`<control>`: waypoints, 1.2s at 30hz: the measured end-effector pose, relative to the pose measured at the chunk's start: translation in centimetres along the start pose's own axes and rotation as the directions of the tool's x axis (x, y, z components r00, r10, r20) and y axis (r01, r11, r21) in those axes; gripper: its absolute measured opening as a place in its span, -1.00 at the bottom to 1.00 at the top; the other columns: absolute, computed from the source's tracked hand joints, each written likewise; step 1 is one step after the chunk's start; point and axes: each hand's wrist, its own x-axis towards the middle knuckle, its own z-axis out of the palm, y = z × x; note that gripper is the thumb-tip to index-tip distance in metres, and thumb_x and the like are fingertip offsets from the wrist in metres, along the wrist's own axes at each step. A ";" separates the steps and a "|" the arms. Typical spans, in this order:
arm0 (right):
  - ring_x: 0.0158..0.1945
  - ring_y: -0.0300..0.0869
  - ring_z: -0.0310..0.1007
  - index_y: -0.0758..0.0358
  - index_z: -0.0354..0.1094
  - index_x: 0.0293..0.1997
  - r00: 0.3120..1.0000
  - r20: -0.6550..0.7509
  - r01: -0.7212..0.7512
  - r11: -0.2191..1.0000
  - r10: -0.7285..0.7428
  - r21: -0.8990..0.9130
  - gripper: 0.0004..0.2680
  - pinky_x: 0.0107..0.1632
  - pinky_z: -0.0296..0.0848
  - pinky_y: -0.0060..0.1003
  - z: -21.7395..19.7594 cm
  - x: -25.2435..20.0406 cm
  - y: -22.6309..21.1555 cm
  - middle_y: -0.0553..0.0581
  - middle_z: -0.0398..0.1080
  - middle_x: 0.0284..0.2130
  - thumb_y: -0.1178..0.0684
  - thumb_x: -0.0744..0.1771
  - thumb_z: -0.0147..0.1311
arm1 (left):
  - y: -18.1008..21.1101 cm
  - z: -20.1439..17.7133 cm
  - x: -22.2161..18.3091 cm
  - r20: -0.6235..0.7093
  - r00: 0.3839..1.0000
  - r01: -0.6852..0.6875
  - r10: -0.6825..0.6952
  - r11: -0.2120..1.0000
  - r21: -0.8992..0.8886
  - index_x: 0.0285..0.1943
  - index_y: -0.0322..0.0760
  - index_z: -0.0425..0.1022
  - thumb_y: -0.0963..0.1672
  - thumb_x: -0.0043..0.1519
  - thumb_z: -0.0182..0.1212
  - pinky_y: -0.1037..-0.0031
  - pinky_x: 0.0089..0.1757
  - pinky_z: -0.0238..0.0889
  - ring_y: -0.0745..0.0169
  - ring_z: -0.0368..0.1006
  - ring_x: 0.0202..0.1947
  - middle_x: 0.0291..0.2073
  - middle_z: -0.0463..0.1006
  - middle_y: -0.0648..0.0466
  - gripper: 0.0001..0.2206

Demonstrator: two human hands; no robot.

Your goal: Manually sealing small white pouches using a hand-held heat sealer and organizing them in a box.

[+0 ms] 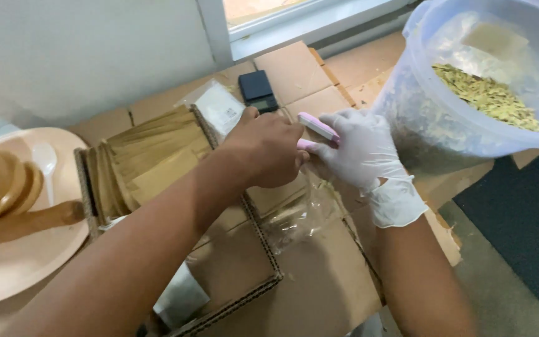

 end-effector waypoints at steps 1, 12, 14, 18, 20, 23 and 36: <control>0.03 0.14 0.44 0.03 0.43 0.08 1.000 0.003 -0.016 1.000 0.016 -0.004 -0.63 0.06 0.38 0.04 0.3 0.2 0.4 0.18 0.47 -0.07 -0.28 0.26 0.18 | 0.4 0.1 0.4 0.004 1.000 -0.016 0.016 1.000 -0.003 0.09 -0.05 0.50 0.10 0.27 -0.01 -0.03 0.02 0.17 -0.02 0.53 -0.06 -0.15 0.59 0.04 -0.63; 0.10 -0.07 0.38 -0.13 0.32 0.09 0.898 0.364 -0.202 0.967 0.247 -0.158 -0.61 0.09 0.41 -0.06 1.4 1.4 2.6 -0.02 0.36 -0.13 -0.26 0.20 0.24 | 2.4 0.5 2.2 0.290 0.957 0.006 -0.006 1.000 0.001 0.54 -0.14 0.00 0.03 0.27 -0.18 -0.11 0.31 -0.39 -0.08 -0.09 0.49 0.49 0.05 -0.05 -0.39; 0.07 -0.06 0.39 -0.07 0.33 0.06 0.912 0.332 -0.225 0.970 0.243 -0.090 -0.65 0.06 0.42 -0.07 0.7 1.3 2.7 -0.01 0.35 -0.18 -0.20 0.21 0.24 | 2.3 0.1 2.1 0.246 0.969 -0.019 0.018 1.000 0.002 0.50 -0.13 0.09 0.00 0.29 -0.16 -0.10 0.29 -0.31 -0.07 0.02 0.45 0.44 0.15 -0.06 -0.45; 0.06 0.08 0.41 0.09 0.33 0.09 0.947 0.244 -0.233 0.970 0.208 0.075 -0.62 0.00 0.47 0.03 -0.3 0.9 2.0 0.14 0.39 -0.17 -0.14 0.22 0.26 | 1.2 0.7 1.8 0.100 0.994 -0.052 0.049 0.998 0.025 0.42 -0.14 0.21 -0.01 0.30 -0.12 -0.08 0.24 -0.15 -0.09 0.18 0.37 0.37 0.27 -0.06 -0.52; 0.03 0.04 0.42 0.09 0.33 0.07 0.962 0.201 -0.213 0.969 0.186 0.122 -0.64 -0.01 0.48 -0.03 -0.4 0.6 1.9 0.11 0.37 -0.21 -0.11 0.22 0.26 | 1.2 0.4 1.3 0.085 0.995 -0.049 0.047 0.998 0.026 0.41 -0.13 0.23 -0.02 0.29 -0.07 -0.12 0.23 -0.12 -0.13 0.19 0.36 0.35 0.28 -0.10 -0.53; 0.03 0.02 0.44 0.09 0.29 0.10 0.969 0.175 -0.216 0.948 0.177 0.235 -0.64 0.01 0.50 -0.10 -0.6 0.5 0.8 0.15 0.37 -0.21 -0.06 0.23 0.25 | 1.4 -0.8 -0.8 0.066 0.998 -0.023 0.023 1.000 0.003 0.40 -0.12 0.22 -0.01 0.29 -0.02 -0.16 0.22 -0.11 -0.17 0.16 0.37 0.35 0.26 -0.14 -0.53; -0.06 0.02 0.32 0.20 0.10 0.32 0.897 -0.069 0.426 0.812 -0.437 0.400 -0.55 -0.16 0.44 -0.14 -4.7 1.5 -8.2 0.23 0.30 -0.10 0.10 0.27 0.10 | -3.9 -2.5 -16.4 -0.200 0.803 0.514 -0.561 0.823 -0.243 0.01 -0.08 0.36 0.05 0.07 0.21 -0.01 0.06 -0.01 -0.31 0.20 0.05 0.05 0.23 -0.12 -0.62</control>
